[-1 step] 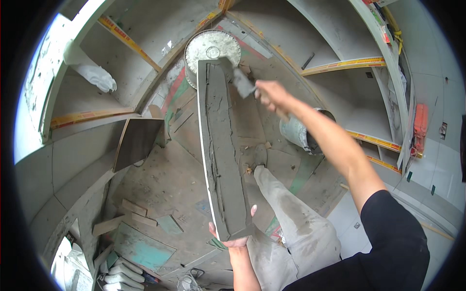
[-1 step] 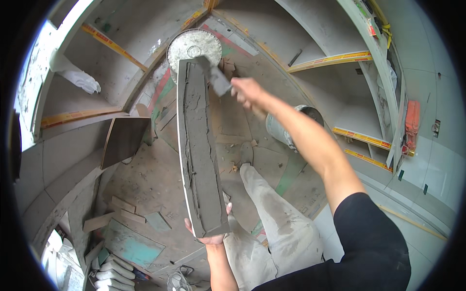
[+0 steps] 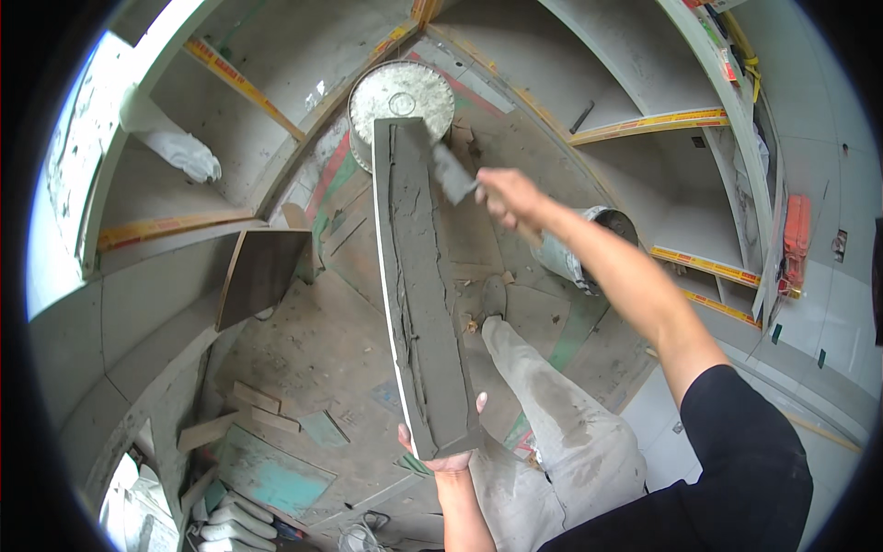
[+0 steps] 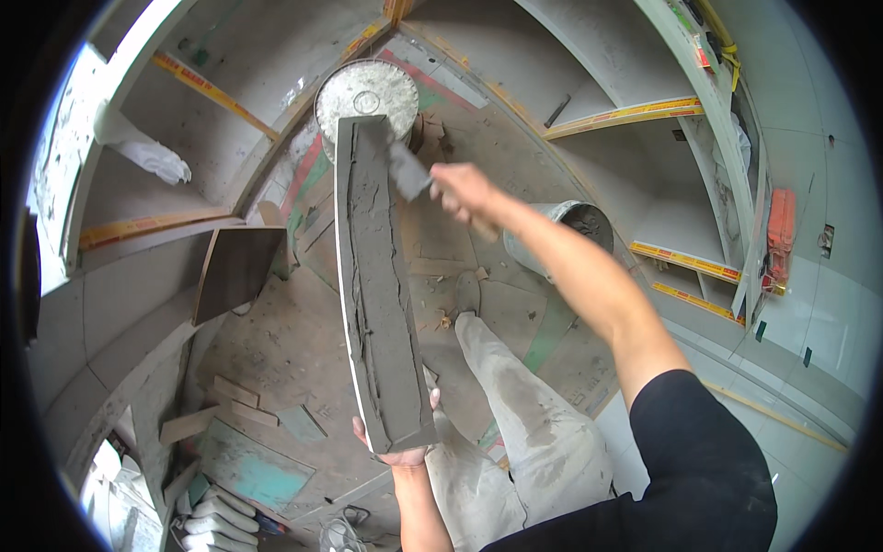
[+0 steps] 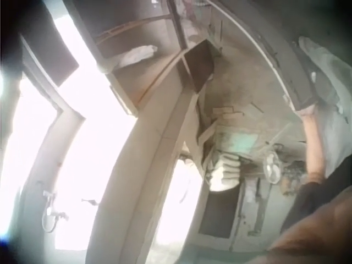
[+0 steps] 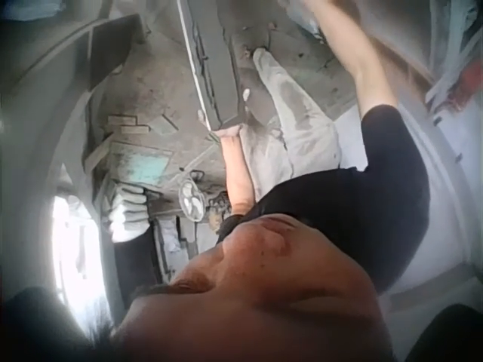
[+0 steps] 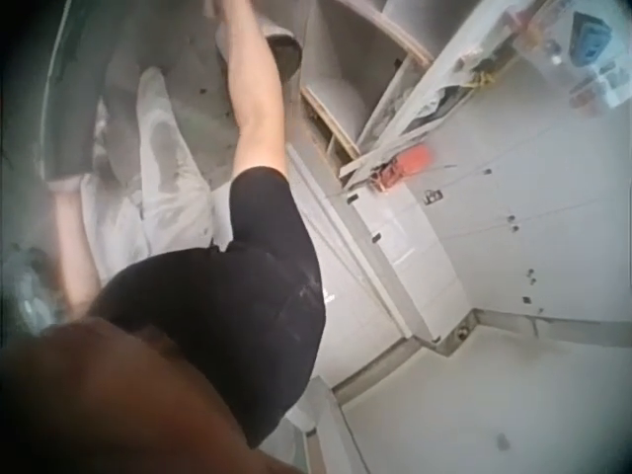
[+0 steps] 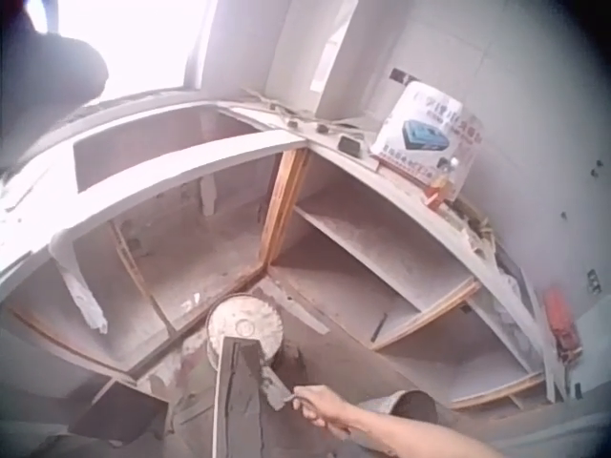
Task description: Cutting tiles with an angle grinder and applying mortar to install them in a renovation area.
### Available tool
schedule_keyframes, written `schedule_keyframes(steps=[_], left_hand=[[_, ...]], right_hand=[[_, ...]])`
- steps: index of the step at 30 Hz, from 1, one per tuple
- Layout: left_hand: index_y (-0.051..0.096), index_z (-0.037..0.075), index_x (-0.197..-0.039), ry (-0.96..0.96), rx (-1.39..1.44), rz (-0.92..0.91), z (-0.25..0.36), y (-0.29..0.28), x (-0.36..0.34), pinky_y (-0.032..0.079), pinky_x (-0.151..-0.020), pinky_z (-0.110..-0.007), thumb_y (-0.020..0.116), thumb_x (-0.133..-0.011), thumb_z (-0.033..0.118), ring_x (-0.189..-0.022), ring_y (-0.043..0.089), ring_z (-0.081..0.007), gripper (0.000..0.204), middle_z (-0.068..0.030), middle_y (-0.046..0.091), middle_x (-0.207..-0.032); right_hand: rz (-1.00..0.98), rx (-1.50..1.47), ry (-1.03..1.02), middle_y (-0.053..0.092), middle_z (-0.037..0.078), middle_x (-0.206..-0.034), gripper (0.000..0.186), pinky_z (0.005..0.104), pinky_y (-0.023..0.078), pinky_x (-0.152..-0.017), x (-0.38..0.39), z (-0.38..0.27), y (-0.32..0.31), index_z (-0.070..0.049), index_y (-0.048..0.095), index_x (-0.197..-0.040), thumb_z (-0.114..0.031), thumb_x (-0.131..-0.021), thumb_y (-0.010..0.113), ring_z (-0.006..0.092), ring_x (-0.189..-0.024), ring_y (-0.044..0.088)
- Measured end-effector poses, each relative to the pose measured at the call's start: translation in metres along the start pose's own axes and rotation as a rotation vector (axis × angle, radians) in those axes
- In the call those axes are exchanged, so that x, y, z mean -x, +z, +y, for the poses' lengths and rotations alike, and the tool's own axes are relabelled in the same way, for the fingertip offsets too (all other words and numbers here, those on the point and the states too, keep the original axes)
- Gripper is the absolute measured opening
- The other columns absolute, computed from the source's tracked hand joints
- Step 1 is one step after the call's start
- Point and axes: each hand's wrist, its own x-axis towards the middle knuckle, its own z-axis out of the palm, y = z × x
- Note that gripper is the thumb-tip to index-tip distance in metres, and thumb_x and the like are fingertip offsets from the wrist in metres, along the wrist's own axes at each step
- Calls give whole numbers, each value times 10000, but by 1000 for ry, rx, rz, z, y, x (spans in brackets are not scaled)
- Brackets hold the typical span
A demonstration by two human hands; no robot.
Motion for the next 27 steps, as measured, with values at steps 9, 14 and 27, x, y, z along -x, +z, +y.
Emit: schedule_keyframes(steps=[9,14,27], left_hand=[[463,241,-1757,-30,-92,53,-2,8,2,238,-1233,-877,668,-1028,639,-1623,440,-347,856,-68,433,-1813],[387,256,-1795,-26,-42,90,-19,35,-13,163,-1264,-900,653,-1024,736,-1685,350,-404,946,-82,356,-1857],[175,127,-1842,-282,-253,-37,-41,52,-102,150,-1410,-684,581,-1033,801,-1736,218,-462,1129,-281,154,-1880]], right_hand=[[209,295,-42,571,37,-646,526,375,424,-445,-26,15,-25,-30,693,-983,-512,-1139,552,157,-455,509],[284,237,-33,565,32,-617,570,368,417,-423,-2,43,-80,-41,669,-962,-561,-1158,540,152,-433,515],[541,1250,436,810,266,-1117,405,568,602,-996,280,263,-248,10,748,-1243,-359,-1123,631,472,-1151,762]])
